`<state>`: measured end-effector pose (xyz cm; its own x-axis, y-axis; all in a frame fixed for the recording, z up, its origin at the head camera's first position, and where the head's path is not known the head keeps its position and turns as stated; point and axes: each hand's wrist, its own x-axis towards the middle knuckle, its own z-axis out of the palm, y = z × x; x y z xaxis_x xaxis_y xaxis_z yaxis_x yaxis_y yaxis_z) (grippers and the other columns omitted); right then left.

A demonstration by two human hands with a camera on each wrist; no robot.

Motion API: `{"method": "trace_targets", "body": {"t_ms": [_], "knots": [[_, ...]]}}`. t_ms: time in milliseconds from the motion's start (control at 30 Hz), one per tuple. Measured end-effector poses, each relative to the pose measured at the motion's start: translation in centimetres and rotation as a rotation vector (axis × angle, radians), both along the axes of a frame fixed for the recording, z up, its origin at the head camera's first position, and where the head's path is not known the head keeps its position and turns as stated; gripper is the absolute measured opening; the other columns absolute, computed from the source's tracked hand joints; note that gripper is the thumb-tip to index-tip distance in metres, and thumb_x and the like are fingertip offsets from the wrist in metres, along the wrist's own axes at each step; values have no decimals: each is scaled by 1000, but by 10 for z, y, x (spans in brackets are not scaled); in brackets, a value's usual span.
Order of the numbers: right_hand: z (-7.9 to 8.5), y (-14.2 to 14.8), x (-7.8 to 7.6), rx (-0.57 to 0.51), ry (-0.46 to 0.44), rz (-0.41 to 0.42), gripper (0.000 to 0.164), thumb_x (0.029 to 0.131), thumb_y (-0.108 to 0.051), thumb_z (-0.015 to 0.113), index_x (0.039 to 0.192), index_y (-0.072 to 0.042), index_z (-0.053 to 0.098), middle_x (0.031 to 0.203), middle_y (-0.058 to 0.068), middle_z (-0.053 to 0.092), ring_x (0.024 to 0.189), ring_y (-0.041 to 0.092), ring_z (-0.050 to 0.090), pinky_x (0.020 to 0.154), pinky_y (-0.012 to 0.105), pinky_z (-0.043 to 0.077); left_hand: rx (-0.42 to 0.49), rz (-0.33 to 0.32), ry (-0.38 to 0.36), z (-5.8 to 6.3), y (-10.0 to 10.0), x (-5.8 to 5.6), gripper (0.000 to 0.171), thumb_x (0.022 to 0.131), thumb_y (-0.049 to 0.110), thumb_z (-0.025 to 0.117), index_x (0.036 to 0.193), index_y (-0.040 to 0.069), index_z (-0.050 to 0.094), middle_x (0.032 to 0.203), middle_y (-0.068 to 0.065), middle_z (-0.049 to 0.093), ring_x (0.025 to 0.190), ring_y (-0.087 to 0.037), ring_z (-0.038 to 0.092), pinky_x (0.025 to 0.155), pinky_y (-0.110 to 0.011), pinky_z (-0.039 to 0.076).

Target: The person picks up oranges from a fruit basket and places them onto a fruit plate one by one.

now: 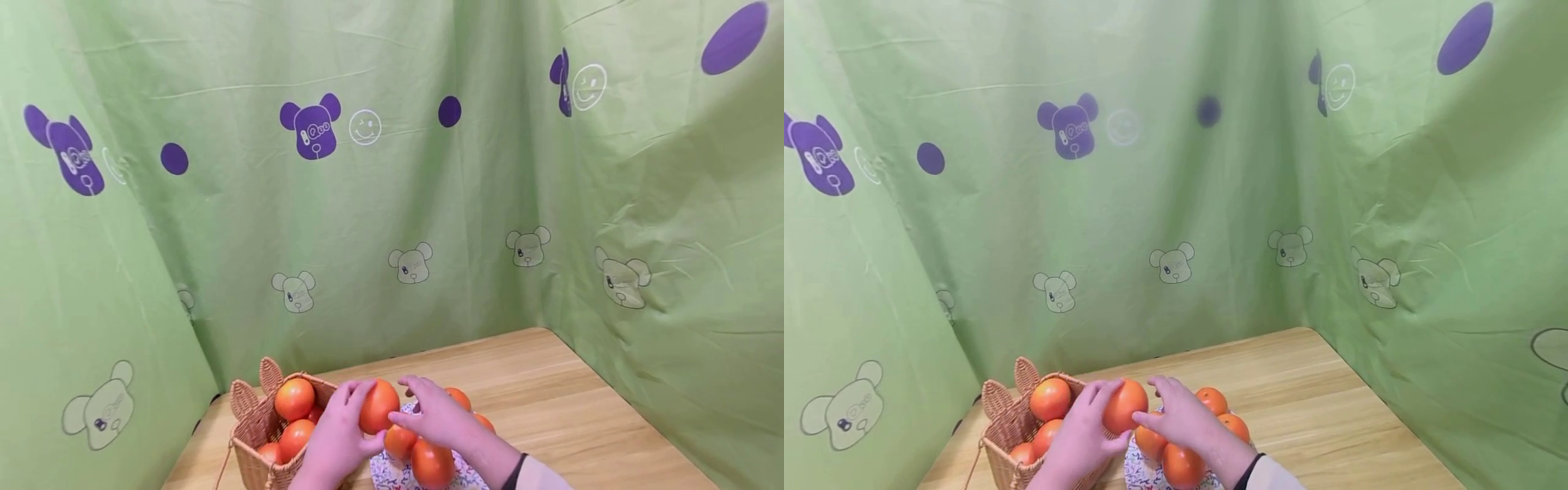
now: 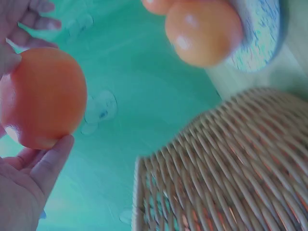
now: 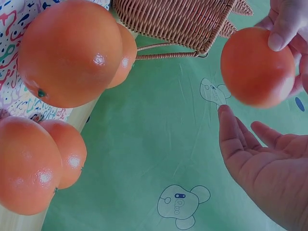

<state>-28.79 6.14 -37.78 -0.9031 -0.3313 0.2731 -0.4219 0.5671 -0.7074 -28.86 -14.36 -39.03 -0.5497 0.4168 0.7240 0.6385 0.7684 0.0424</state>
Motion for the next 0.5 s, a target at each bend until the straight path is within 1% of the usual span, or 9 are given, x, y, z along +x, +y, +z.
{"method": "trace_targets", "body": {"t_ms": [133,233,267,367,500], "knots": [[0,-1,0,-7,37,28,62,75,-44,70,123,-12,49,107,2,56,84,14,58,71,30,50,10,-68,138,-2,17,0,75,51,32,78,120,14,55,107,-8,52,87,-19,57,71,-30,51],[1,-1,0,4,74,37,63,71,-45,73,120,-13,50,102,-2,56,82,10,56,68,26,49,-25,-107,205,-4,24,1,77,51,33,78,121,13,55,108,-10,52,86,-18,58,70,-28,52],[1,-1,1,8,78,36,65,70,-47,73,120,-13,50,101,-3,56,82,10,56,68,25,49,-39,-110,207,-5,26,1,78,50,33,79,122,14,55,109,-9,52,87,-18,57,69,-28,52],[0,0,1,21,83,31,69,67,-50,74,120,-13,49,101,-2,55,81,10,55,66,24,48,-71,-125,217,-7,29,2,79,51,37,79,124,17,54,110,-9,51,88,-16,56,65,-26,52],[-1,1,1,26,54,21,70,67,-49,74,121,-13,48,102,-1,54,81,11,55,65,24,49,-89,-132,216,-8,32,2,81,50,39,80,124,19,54,111,-9,52,95,-16,54,65,-26,52]]}}
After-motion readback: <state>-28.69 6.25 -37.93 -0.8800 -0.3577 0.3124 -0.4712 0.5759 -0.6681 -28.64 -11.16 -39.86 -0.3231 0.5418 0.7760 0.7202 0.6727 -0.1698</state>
